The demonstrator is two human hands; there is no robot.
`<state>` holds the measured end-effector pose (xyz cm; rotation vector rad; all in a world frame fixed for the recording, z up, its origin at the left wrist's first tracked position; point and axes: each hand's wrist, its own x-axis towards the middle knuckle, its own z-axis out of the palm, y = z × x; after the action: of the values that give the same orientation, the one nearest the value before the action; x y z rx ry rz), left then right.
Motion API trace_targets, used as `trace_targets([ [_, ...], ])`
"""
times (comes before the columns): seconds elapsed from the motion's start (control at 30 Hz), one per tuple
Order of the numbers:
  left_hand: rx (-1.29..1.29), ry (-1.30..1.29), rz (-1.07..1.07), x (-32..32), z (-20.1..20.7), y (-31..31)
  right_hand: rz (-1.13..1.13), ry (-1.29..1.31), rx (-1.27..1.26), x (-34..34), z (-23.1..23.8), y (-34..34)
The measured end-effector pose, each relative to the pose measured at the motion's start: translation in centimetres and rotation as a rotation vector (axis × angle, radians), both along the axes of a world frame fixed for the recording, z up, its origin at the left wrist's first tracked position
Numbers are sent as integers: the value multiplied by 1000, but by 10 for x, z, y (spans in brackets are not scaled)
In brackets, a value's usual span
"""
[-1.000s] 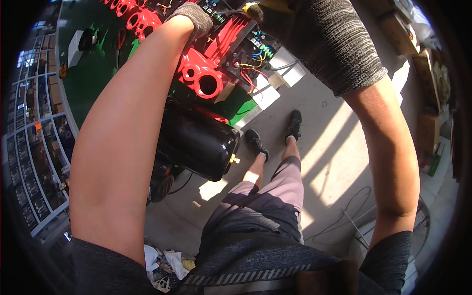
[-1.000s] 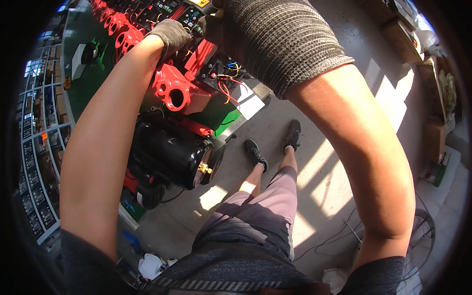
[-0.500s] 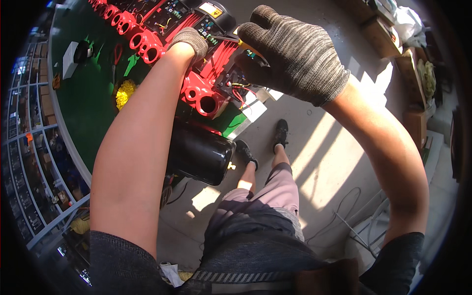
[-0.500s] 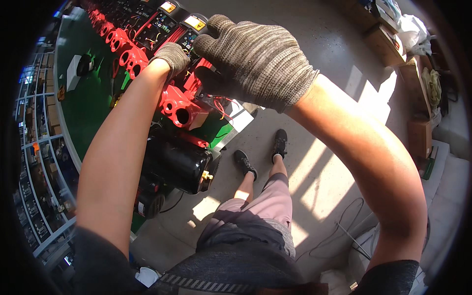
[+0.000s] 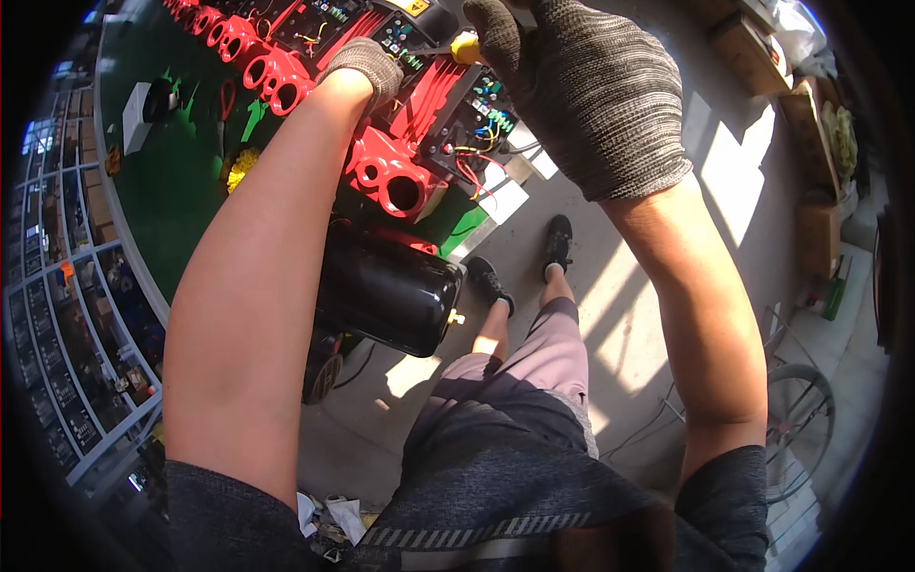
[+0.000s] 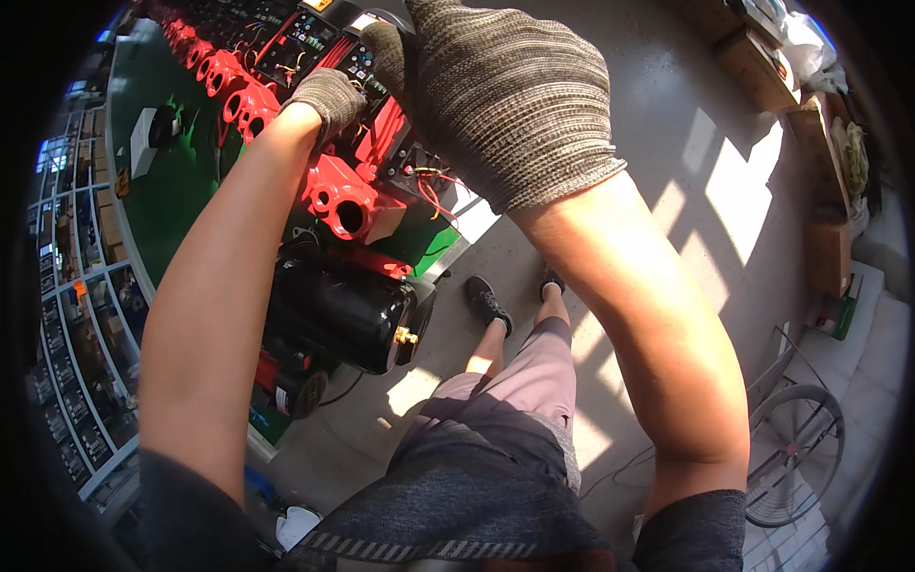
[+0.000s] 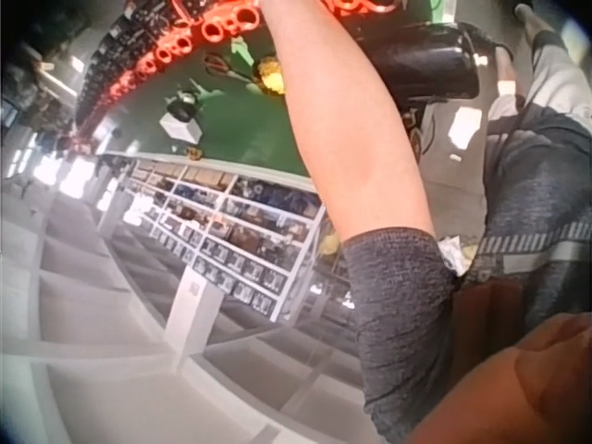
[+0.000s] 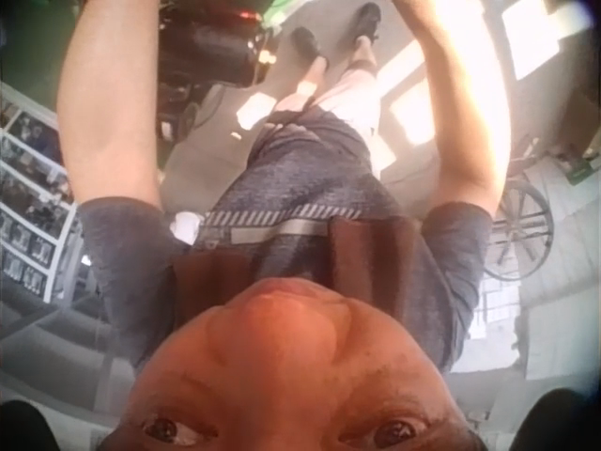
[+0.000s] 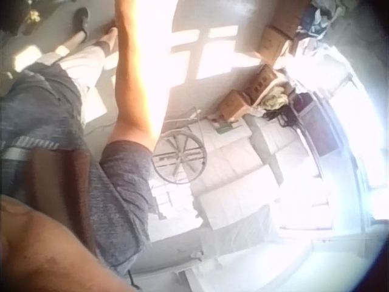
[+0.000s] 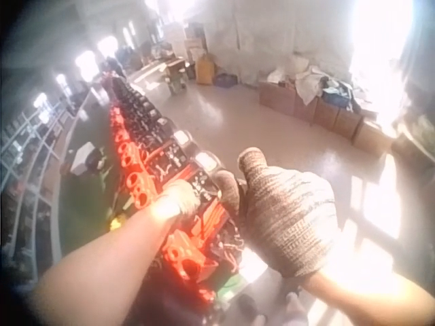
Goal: The person works on the wiring inside a water pump motor using a screwdriver, handling a small component and securing connections within the terminal box.
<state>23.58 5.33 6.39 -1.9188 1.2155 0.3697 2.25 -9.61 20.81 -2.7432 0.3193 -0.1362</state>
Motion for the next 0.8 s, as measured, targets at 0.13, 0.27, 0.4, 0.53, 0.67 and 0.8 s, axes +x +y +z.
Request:
trace_targets([
  [0.13, -184, 112, 364, 18, -18, 4, 26, -392, 231, -4, -7, -3],
  [0.27, -282, 48, 331, 29, -27, 19, 114, -571, 259, -3, -17, -7],
  [0.4, -545, 143, 737, -14, 10, -8, 96, -617, 54, -6, -28, -14],
  [0.53, -519, 117, 639, 2, -3, 6, -28, -86, 91, 1, 0, -21],
  [0.67, -571, 121, 658, -10, 13, 0, 198, -553, 183, -6, -24, -24],
  [0.8, -715, 67, 588, -17, 17, 7, 306, -691, 138, 2, -35, -27],
])
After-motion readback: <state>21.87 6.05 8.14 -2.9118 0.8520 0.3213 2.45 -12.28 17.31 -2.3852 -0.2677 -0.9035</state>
